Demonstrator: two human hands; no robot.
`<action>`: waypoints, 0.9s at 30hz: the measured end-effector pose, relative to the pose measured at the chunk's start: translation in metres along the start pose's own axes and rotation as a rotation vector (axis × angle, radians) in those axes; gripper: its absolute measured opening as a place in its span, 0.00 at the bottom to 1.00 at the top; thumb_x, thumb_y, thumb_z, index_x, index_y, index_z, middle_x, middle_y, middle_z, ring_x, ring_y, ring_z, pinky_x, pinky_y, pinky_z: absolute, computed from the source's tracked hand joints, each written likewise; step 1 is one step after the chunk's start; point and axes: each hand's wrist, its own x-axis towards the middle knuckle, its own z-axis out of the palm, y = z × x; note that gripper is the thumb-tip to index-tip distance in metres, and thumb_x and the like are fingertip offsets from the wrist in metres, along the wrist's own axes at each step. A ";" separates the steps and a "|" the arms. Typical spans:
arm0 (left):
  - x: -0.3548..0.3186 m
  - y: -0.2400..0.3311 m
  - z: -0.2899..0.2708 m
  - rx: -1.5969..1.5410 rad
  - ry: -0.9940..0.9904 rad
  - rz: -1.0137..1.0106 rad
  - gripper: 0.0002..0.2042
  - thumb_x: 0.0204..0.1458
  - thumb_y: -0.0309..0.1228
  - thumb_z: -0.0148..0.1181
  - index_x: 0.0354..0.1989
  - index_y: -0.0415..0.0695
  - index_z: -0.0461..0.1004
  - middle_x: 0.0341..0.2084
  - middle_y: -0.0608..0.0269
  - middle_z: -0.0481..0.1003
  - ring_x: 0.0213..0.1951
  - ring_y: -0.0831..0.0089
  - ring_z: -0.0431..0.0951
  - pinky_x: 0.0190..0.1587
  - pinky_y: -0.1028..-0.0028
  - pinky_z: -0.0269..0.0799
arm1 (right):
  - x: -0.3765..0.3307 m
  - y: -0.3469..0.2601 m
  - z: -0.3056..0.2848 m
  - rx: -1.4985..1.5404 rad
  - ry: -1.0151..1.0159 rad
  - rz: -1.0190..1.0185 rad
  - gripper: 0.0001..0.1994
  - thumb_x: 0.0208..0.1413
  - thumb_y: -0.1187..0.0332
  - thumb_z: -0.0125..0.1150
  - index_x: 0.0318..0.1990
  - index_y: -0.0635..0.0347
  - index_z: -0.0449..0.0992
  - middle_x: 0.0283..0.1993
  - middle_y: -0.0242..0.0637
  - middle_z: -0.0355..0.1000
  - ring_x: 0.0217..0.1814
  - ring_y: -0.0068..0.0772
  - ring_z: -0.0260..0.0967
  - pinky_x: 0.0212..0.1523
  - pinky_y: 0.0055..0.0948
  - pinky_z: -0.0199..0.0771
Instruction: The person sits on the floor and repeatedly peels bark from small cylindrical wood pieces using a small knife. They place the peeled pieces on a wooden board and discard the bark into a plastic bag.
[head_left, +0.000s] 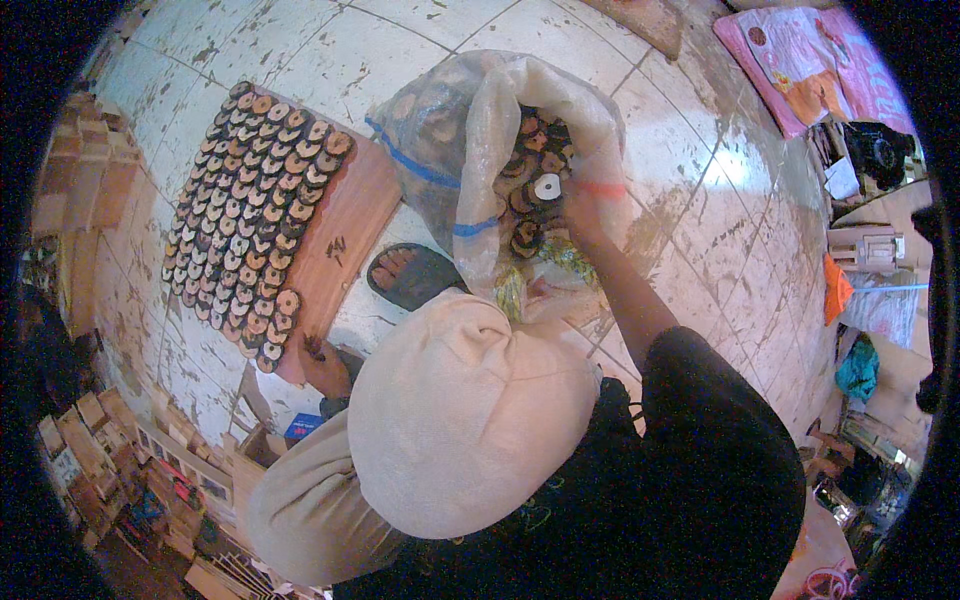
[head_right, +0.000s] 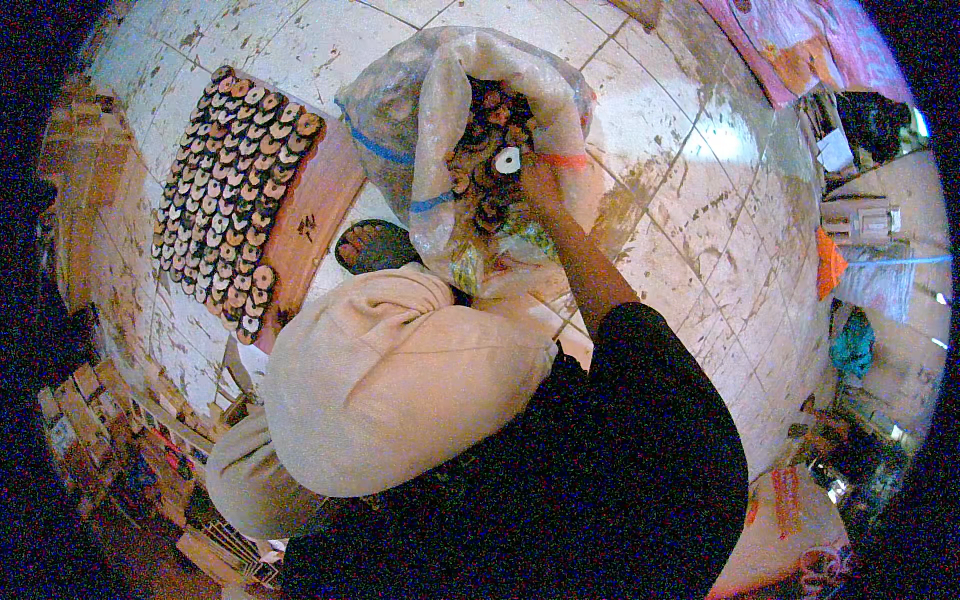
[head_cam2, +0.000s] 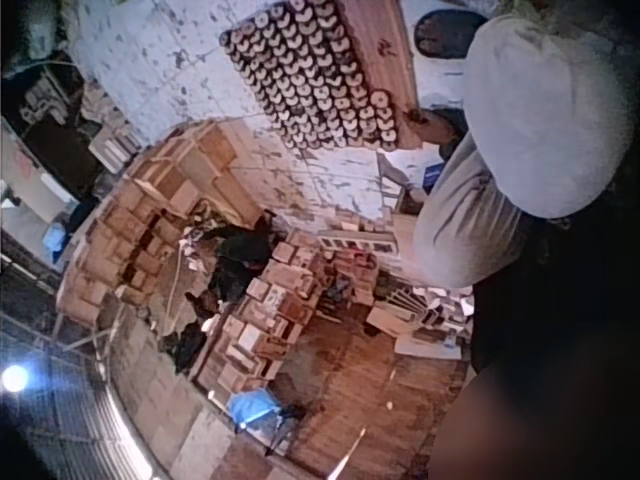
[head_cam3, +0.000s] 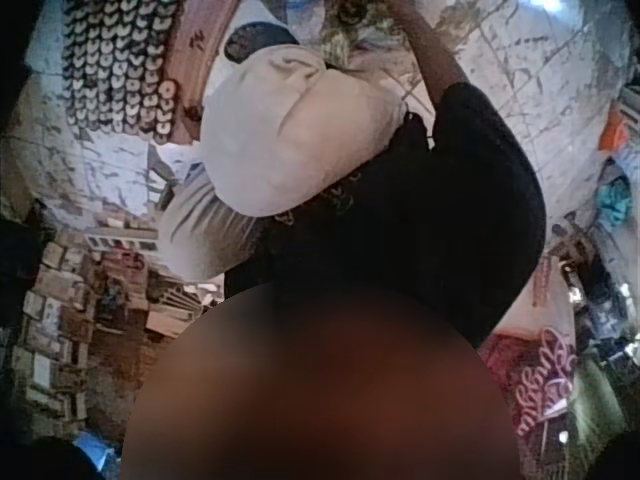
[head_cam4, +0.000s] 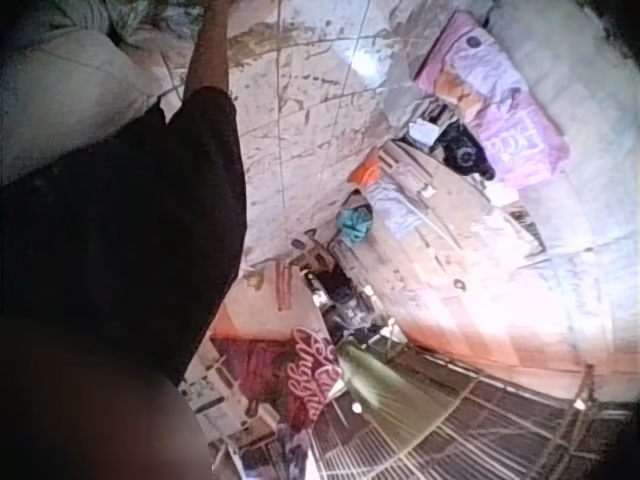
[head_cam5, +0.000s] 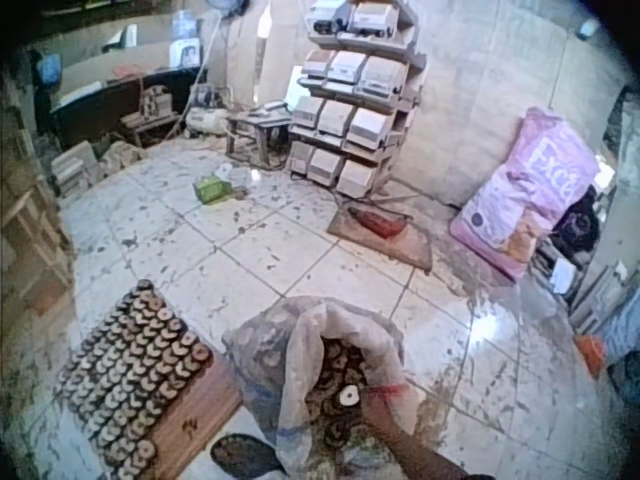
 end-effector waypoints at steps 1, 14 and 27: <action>0.000 -0.001 -0.001 0.005 0.004 -0.024 0.24 0.49 0.22 0.53 0.57 0.33 0.62 0.49 0.46 0.69 0.49 0.60 0.72 0.52 0.69 0.67 | 0.007 0.003 -0.002 -0.261 0.020 -0.084 0.18 0.61 0.58 0.46 0.40 0.67 0.71 0.35 0.49 0.70 0.37 0.48 0.73 0.39 0.44 0.71; 0.002 -0.003 0.002 -0.011 0.013 -0.002 0.23 0.50 0.21 0.52 0.57 0.33 0.62 0.49 0.47 0.70 0.49 0.61 0.72 0.51 0.70 0.67 | -0.045 -0.044 0.026 -1.374 0.202 -0.737 0.15 0.54 0.63 0.54 0.45 0.62 0.71 0.49 0.53 0.68 0.48 0.54 0.67 0.47 0.47 0.68; 0.002 -0.013 0.005 -0.056 0.003 -0.028 0.23 0.49 0.21 0.52 0.57 0.36 0.63 0.47 0.50 0.71 0.45 0.64 0.73 0.48 0.71 0.68 | -0.026 -0.057 0.035 -1.728 -0.179 -0.519 0.21 0.45 0.60 0.62 0.45 0.64 0.71 0.52 0.52 0.66 0.45 0.52 0.70 0.43 0.45 0.74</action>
